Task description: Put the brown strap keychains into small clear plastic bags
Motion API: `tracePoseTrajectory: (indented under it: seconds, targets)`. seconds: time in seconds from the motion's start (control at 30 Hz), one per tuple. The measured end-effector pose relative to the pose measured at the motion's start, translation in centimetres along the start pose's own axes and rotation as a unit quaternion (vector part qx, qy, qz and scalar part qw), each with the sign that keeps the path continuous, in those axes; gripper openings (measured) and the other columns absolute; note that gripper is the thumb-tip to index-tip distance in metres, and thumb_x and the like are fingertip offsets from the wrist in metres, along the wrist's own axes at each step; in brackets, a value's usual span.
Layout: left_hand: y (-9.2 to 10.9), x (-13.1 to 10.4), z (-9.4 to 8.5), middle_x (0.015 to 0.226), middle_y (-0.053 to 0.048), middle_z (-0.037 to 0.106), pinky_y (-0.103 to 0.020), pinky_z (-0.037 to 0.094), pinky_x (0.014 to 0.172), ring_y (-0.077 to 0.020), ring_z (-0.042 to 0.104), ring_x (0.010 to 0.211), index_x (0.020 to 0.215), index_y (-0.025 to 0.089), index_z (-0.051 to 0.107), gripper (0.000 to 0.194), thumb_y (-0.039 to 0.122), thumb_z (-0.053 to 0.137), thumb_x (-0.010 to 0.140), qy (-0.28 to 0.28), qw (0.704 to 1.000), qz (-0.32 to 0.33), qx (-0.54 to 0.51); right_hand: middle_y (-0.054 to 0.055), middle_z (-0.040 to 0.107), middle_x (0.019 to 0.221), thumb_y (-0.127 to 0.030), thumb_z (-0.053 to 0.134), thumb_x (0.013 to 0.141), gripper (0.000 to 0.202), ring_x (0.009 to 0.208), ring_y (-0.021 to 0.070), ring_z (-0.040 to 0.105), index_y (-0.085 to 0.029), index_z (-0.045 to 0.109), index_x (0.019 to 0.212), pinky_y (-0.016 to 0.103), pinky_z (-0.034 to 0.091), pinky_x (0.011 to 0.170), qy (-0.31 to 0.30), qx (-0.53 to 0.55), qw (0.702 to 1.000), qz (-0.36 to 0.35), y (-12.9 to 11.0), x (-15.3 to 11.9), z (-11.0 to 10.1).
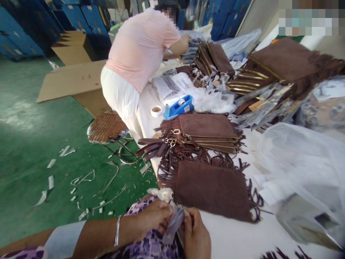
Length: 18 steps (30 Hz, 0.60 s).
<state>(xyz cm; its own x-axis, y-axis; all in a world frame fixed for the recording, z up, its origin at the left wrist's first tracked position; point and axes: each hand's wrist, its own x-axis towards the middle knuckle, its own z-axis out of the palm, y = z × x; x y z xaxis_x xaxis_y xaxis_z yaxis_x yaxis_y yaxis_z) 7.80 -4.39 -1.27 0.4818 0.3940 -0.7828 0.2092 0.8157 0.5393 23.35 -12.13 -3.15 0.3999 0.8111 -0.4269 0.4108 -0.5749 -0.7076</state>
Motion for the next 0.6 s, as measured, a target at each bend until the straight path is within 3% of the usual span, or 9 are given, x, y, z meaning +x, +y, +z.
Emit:
tracePoseTrajectory:
  seconds: [0.2, 0.37, 0.47, 0.6]
  targets:
    - [0.5, 0.1, 1.9, 0.074, -0.006, 0.066, -0.032, 0.052, 0.064, -0.0196, 0.065, 0.066, 0.086, 0.014, 0.056, 0.052, 0.056, 0.073, 0.061, 0.060, 0.997, -0.008, -0.053, 0.004, 0.071, 0.074, -0.062, 0.028, 0.090, 0.045, 0.064, 0.0253, 0.063, -0.028, 0.057, 0.087, 0.031, 0.036, 0.057, 0.063, -0.051, 0.997, 0.007, -0.5, 0.3, 0.2]
    - [0.7, -0.2, 3.4, 0.074, -0.004, 0.065, -0.034, 0.053, 0.067, -0.0218, 0.066, 0.071, 0.086, 0.018, 0.050, 0.051, 0.050, 0.076, 0.057, 0.129, 0.988, -0.018, -0.078, 0.003, 0.070, 0.072, -0.062, 0.031, 0.091, 0.043, 0.062, 0.0241, 0.064, -0.028, 0.057, 0.087, 0.030, 0.036, 0.055, 0.047, -0.044, 0.998, -0.020, -0.6, 0.3, 0.8]
    - [0.3, 0.1, 4.1, 0.074, -0.003, 0.065, -0.030, 0.051, 0.063, -0.0217, 0.066, 0.071, 0.088, 0.019, 0.050, 0.043, 0.043, 0.072, 0.061, 0.171, 0.981, -0.014, -0.092, 0.003, 0.070, 0.078, -0.056, 0.030, 0.094, 0.040, 0.068, 0.0231, 0.066, -0.027, 0.057, 0.091, 0.029, 0.040, 0.059, 0.057, -0.026, 0.998, -0.031, -0.5, 0.2, 1.0]
    - [-0.2, 1.1, 4.1, 0.058, 0.004, 0.054, -0.022, 0.038, 0.049, -0.0129, 0.053, 0.054, 0.080, 0.017, 0.054, 0.027, 0.034, 0.068, 0.063, 0.214, 0.975, 0.001, -0.058, 0.006, 0.072, 0.092, -0.054, 0.037, 0.092, 0.039, 0.082, 0.0238, 0.068, -0.025, 0.061, 0.097, 0.029, 0.046, 0.070, 0.034, 0.012, 0.997, -0.068, -0.4, 0.5, 0.8]
